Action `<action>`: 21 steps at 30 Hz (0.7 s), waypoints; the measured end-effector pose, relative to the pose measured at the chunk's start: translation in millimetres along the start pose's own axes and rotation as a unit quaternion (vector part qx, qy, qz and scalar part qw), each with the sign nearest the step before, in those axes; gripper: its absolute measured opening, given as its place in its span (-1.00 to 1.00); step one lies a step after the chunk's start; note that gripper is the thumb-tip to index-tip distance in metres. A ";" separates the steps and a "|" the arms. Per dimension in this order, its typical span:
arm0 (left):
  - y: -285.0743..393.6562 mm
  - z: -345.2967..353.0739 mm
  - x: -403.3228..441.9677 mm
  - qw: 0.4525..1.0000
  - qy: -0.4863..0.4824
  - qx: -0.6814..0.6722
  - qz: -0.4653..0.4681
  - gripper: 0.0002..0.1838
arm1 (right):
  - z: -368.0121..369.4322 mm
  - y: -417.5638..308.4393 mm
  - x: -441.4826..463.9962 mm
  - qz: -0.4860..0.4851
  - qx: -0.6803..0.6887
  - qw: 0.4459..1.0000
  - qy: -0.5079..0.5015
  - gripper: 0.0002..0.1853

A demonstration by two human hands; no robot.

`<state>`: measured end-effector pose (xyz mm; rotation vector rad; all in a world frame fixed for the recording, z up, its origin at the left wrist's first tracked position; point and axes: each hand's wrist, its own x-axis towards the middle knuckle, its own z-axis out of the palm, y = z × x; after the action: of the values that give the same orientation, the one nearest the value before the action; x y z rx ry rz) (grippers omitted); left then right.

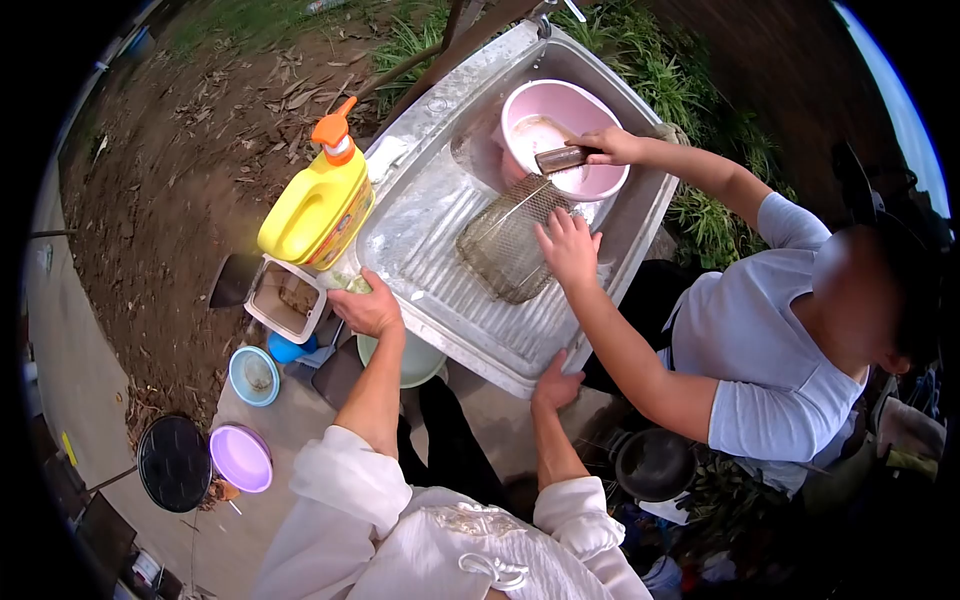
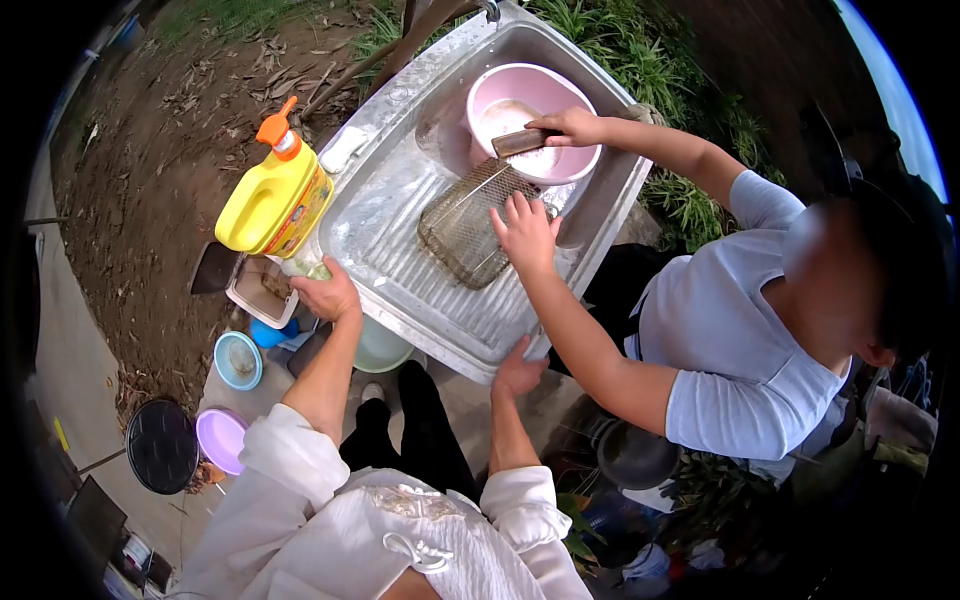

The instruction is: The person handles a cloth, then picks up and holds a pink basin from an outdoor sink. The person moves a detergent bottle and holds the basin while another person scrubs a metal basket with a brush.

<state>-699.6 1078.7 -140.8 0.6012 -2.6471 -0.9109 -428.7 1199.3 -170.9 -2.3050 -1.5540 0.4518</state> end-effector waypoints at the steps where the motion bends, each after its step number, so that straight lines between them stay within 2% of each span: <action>1: 0.2 -0.4 0.3 1.000 0.003 0.000 -0.003 -0.44 | -0.2 1.4 -0.1 -0.009 0.018 1.000 0.000 -0.15; 6: -0.4 -0.1 0.9 1.000 0.007 0.006 0.007 -0.44 | -0.9 2.3 -1.4 -0.023 0.046 0.999 0.008 -0.14; 14: -4.3 3.3 1.3 1.000 0.014 0.007 0.023 -0.45 | 17.1 22.3 10.2 -0.027 -0.018 0.999 0.010 -0.10; 17: -1.8 2.1 0.9 1.000 0.018 0.007 0.020 -0.46 | -1.3 2.9 -0.7 -0.012 0.032 0.999 0.001 -0.10; 21: -1.8 3.0 0.4 0.999 0.028 0.008 0.019 -0.47 | 0.2 3.3 -0.3 -0.012 0.003 1.000 0.019 -0.10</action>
<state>-700.6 1078.8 -144.1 0.5689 -2.6094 -0.8518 -426.2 1197.9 -172.4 -2.2735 -1.5583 0.4037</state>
